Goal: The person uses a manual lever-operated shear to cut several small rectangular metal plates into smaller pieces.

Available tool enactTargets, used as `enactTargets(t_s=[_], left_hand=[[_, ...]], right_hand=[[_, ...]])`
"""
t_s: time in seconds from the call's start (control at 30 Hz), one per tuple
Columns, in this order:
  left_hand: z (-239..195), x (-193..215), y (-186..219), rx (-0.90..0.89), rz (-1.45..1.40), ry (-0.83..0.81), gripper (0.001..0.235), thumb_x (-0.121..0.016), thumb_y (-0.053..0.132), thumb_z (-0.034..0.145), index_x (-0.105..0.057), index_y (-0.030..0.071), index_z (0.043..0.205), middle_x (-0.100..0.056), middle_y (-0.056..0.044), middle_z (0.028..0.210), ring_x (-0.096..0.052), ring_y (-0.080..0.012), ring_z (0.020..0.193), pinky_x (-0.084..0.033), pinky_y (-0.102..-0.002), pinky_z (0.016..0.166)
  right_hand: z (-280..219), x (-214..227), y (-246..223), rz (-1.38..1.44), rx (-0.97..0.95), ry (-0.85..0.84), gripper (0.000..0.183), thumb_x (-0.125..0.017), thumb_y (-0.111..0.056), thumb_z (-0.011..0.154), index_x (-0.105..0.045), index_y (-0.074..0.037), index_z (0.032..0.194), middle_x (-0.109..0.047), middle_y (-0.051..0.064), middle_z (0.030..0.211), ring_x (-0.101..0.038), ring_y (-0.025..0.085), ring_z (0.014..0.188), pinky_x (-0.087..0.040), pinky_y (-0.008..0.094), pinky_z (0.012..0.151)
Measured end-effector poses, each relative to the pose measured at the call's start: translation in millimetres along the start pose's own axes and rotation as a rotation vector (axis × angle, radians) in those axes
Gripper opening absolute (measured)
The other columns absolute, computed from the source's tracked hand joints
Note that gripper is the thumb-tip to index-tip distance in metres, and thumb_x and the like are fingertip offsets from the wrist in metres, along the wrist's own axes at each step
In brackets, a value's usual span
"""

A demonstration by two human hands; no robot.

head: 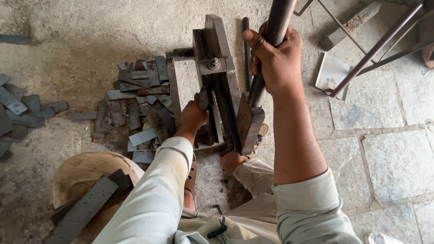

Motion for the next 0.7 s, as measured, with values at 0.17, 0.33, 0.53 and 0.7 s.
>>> enactTargets(t_s=[0.17,0.33,0.53,0.7], left_hand=[[-3.8,2.1,2.4,0.007,-0.011,0.023,0.098,-0.079,0.035,0.085,-0.024,0.018,0.164,-0.061,-0.018,0.131,-0.064,-0.0359,0.118,-0.055,-0.047,0.094],[-10.3,9.3,11.0,0.018,0.003,-0.009,0.096,-0.077,0.035,0.086,-0.024,0.017,0.164,-0.062,-0.018,0.132,-0.065,-0.0355,0.118,-0.057,-0.046,0.093],[-7.1,21.8,19.8,0.115,0.018,-0.143,0.092,-0.071,0.032,0.091,-0.017,0.019,0.165,-0.051,-0.021,0.144,-0.064,-0.0384,0.119,-0.059,-0.049,0.089],[-30.0,-1.4,-2.9,0.169,-0.107,-0.021,0.084,-0.073,0.03,0.087,-0.029,0.01,0.157,-0.027,-0.027,0.16,-0.062,-0.0446,0.117,-0.057,-0.049,0.091]], right_hand=[[1.8,-1.7,-2.6,0.005,0.008,0.022,0.034,-0.086,-0.022,0.095,-0.055,-0.01,0.084,-0.057,0.002,0.062,-0.058,0.011,0.048,-0.05,0.028,0.043],[-50.3,25.7,-16.9,-0.089,-0.027,0.153,0.024,-0.075,-0.009,0.097,-0.053,-0.01,0.086,-0.059,0.004,0.065,-0.056,0.014,0.047,-0.049,0.029,0.043],[-182.5,26.1,-63.1,0.107,0.348,0.098,0.017,-0.065,0.0,0.099,-0.056,-0.006,0.086,-0.057,0.007,0.063,-0.06,0.017,0.052,-0.054,0.035,0.049],[-186.1,42.7,-49.4,0.146,0.231,0.129,0.016,-0.065,-0.002,0.102,-0.055,-0.005,0.09,-0.053,0.006,0.06,-0.055,0.019,0.05,-0.051,0.034,0.052]])
Point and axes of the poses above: each hand's wrist, its own z-axis towards the middle knuckle, its own x-axis out of the back of the hand, y = z × x, the point moved 7 cm from there along z, towards the middle knuckle
